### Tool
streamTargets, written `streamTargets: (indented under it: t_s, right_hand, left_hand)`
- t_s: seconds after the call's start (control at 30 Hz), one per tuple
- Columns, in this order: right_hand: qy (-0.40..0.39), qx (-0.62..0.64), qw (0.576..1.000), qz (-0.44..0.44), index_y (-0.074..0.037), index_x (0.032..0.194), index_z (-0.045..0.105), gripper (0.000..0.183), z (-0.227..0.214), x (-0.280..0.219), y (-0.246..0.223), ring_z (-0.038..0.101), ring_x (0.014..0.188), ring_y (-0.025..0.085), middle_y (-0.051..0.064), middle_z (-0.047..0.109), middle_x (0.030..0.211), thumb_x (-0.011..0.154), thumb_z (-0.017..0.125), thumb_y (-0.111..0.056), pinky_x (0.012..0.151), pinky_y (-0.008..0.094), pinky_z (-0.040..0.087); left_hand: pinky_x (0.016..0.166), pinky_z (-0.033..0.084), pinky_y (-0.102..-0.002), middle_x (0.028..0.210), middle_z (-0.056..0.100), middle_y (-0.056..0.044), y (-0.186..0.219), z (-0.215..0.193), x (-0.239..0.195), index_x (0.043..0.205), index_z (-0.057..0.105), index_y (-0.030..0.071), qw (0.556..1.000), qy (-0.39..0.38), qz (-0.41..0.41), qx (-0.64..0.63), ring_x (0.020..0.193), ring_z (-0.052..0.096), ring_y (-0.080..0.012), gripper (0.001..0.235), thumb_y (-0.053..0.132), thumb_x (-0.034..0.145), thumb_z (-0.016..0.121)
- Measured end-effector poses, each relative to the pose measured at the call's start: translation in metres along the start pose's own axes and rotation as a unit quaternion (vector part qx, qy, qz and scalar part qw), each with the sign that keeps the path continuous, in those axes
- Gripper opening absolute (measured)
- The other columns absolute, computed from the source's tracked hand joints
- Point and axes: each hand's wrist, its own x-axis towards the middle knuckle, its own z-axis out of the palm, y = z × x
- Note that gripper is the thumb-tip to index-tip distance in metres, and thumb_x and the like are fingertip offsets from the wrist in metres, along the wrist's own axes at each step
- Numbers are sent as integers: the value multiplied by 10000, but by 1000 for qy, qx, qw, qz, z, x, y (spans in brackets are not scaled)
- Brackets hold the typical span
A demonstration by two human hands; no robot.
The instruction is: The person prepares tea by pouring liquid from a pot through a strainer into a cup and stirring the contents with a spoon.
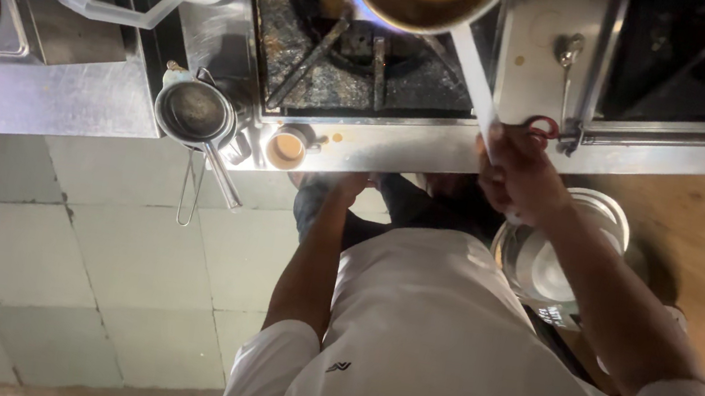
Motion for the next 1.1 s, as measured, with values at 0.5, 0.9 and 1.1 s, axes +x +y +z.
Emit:
streamTargets:
  t_s: [0.5, 0.9, 1.1]
  right_hand:
    - [-49, -44, 998, 4, -80, 1003, 501, 391, 18, -6, 26, 315, 407, 87, -17, 363, 634, 1074, 420, -456, 351, 269, 227]
    - [-40, -37, 999, -3, -91, 1041, 526, 409, 10, 1, 12, 333, 409, 105, -8, 367, 635, 1050, 421, -486, 356, 282, 263]
    - [-40, -51, 998, 21, -88, 1068, 529, 431, 15, -3, 9, 315, 435, 97, -7, 353, 644, 1053, 392, -496, 382, 277, 262]
  left_hand:
    - [826, 653, -431, 1157, 684, -131, 32, 17, -11, 1228, 604, 52, 979, -17, -5, -205, 1054, 700, -277, 312, 127, 927, 626]
    - [795, 623, -365, 1279, 672, -96, 3, -10, 11, 1318, 577, 85, 994, 27, -100, 21, 1095, 696, -221, 298, 101, 1027, 513]
    - [825, 629, -376, 1217, 692, -87, -11, -21, 17, 1281, 615, 92, 993, 20, -115, 33, 1037, 700, -209, 259, 174, 1064, 500]
